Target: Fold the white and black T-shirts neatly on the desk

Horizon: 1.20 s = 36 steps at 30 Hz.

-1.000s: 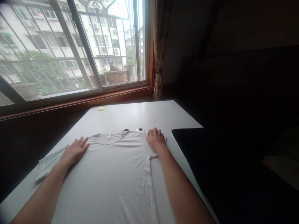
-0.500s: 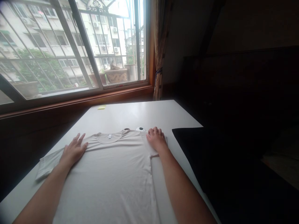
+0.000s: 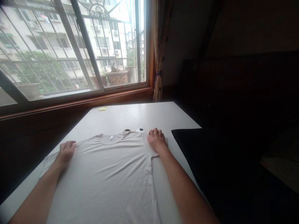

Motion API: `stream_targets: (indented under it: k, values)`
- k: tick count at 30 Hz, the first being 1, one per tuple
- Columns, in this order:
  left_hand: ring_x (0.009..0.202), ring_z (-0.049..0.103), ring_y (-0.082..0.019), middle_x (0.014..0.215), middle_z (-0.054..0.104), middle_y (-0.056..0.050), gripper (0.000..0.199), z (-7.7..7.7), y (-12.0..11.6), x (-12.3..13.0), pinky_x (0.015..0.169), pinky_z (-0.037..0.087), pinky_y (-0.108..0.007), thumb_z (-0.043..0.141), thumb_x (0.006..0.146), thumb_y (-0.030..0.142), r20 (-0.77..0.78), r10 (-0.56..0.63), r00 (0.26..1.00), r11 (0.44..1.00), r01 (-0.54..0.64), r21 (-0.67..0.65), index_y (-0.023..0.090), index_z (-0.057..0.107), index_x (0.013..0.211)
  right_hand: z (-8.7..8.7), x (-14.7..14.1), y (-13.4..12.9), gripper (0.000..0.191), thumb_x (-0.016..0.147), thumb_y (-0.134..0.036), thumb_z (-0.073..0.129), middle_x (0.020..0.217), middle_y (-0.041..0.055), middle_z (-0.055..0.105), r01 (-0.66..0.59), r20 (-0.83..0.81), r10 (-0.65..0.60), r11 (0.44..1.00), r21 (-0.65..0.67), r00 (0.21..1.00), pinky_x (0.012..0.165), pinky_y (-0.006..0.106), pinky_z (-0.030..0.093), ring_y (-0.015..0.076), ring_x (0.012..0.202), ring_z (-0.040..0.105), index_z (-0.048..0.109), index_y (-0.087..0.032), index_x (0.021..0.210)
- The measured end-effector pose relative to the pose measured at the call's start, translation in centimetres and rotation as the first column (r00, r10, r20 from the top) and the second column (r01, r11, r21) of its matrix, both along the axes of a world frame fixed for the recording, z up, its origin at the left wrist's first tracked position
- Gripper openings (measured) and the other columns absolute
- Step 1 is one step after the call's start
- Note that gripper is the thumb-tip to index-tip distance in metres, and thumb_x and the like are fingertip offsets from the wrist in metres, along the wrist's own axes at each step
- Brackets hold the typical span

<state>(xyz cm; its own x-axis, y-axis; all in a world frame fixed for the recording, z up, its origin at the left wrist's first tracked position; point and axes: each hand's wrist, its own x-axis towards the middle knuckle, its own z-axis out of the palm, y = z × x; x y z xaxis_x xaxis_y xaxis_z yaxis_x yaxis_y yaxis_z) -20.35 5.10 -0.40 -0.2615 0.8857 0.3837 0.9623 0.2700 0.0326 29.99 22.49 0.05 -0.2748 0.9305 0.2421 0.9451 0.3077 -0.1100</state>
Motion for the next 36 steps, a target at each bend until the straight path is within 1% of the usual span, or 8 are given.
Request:
stream_targets:
  k: [3,5,8,13,17,21,27,36]
  values:
    - [0.125,0.06,-0.024,0.125,0.069,-0.008,0.047,0.0,-1.4,-1.7,0.112,0.048,-0.037,0.029,0.099,0.035,0.124,-0.041,0.991,0.999,0.042,-0.006,0.022,0.071,0.116,0.1,1.0,-0.2,0.03,0.103,-0.045,0.043,0.131,0.0102,0.052,-0.012,0.0,0.012,1.0,-0.01,1.0,0.102,0.043,0.039,0.029,0.119,0.043,0.057,-0.027,0.123]
    - [0.134,0.056,-0.022,0.139,0.065,-0.006,0.053,-0.3,-2.5,-2.9,0.117,0.042,-0.035,0.028,0.099,0.042,0.206,-0.104,0.973,0.992,0.117,-0.051,0.021,0.069,0.125,0.1,1.7,-0.3,0.033,0.104,-0.045,0.042,0.135,0.0103,0.051,-0.023,-0.001,0.023,1.0,-0.018,1.0,0.104,0.044,0.038,0.0286,0.122,0.042,0.056,-0.027,0.127]
    - [0.15,0.04,-0.027,0.159,0.049,-0.008,0.06,-1.1,-4.0,-4.1,0.122,0.034,-0.047,0.029,0.099,0.046,0.209,-0.134,0.969,0.968,0.173,-0.18,0.02,0.056,0.147,0.0,2.3,-0.2,0.038,0.104,-0.045,0.04,0.142,0.0104,0.05,-0.041,-0.002,0.041,0.999,-0.035,0.999,0.107,0.045,0.037,0.0282,0.126,0.042,0.054,-0.028,0.134]
    - [0.158,0.021,-0.03,0.17,0.027,-0.007,0.061,-1.7,-5.0,-3.7,0.122,0.025,-0.058,0.021,0.104,0.044,0.099,-0.085,0.991,0.936,0.114,-0.334,0.024,0.034,0.161,-0.5,2.7,0.1,0.05,0.104,-0.047,0.035,0.158,0.0084,0.043,-0.061,0.001,0.062,0.996,-0.069,0.998,0.119,0.045,0.026,0.0271,0.145,0.031,0.048,-0.028,0.148]
    - [0.158,0.018,-0.03,0.17,0.025,-0.006,0.059,-1.1,-4.5,-2.8,0.122,0.023,-0.06,0.023,0.105,0.042,0.056,-0.048,0.997,0.925,0.066,-0.373,0.028,0.029,0.162,-0.8,2.9,1.0,0.065,0.105,-0.054,0.025,0.171,0.0063,0.024,-0.059,0.01,0.062,0.98,-0.189,0.998,0.127,0.048,0.011,0.0252,0.158,0.013,0.034,-0.021,0.16]
    - [0.159,0.017,-0.031,0.171,0.022,-0.006,0.058,-0.5,-2.9,-3.1,0.121,0.021,-0.065,0.019,0.106,0.043,0.077,-0.057,0.995,0.922,0.082,-0.379,0.029,0.027,0.162,-0.9,2.9,2.2,0.073,0.104,-0.059,0.021,0.173,0.0067,0.015,-0.062,0.029,0.071,0.969,-0.24,0.997,0.128,0.05,0.008,0.0238,0.159,0.009,0.026,-0.017,0.164]
    - [0.159,0.013,-0.031,0.172,0.015,-0.004,0.062,-0.3,-0.6,-3.3,0.121,0.019,-0.066,0.015,0.105,0.05,0.069,-0.042,0.997,0.914,0.066,-0.401,0.029,0.022,0.163,-0.9,2.8,3.3,0.077,0.103,-0.06,0.019,0.173,0.0073,0.012,-0.057,0.038,0.068,0.968,-0.245,0.997,0.128,0.051,0.008,0.0244,0.159,0.009,0.023,-0.015,0.165]
    - [0.159,0.015,-0.03,0.172,0.015,-0.003,0.061,-1.2,-0.9,-3.0,0.12,0.025,-0.064,0.017,0.106,0.047,0.011,-0.032,0.999,0.926,0.034,-0.375,0.028,0.02,0.164,-0.6,2.6,3.5,0.073,0.103,-0.056,0.021,0.172,0.0087,0.019,-0.064,0.062,0.078,0.978,-0.199,0.995,0.127,0.05,0.014,0.0247,0.158,0.016,0.029,-0.016,0.163]
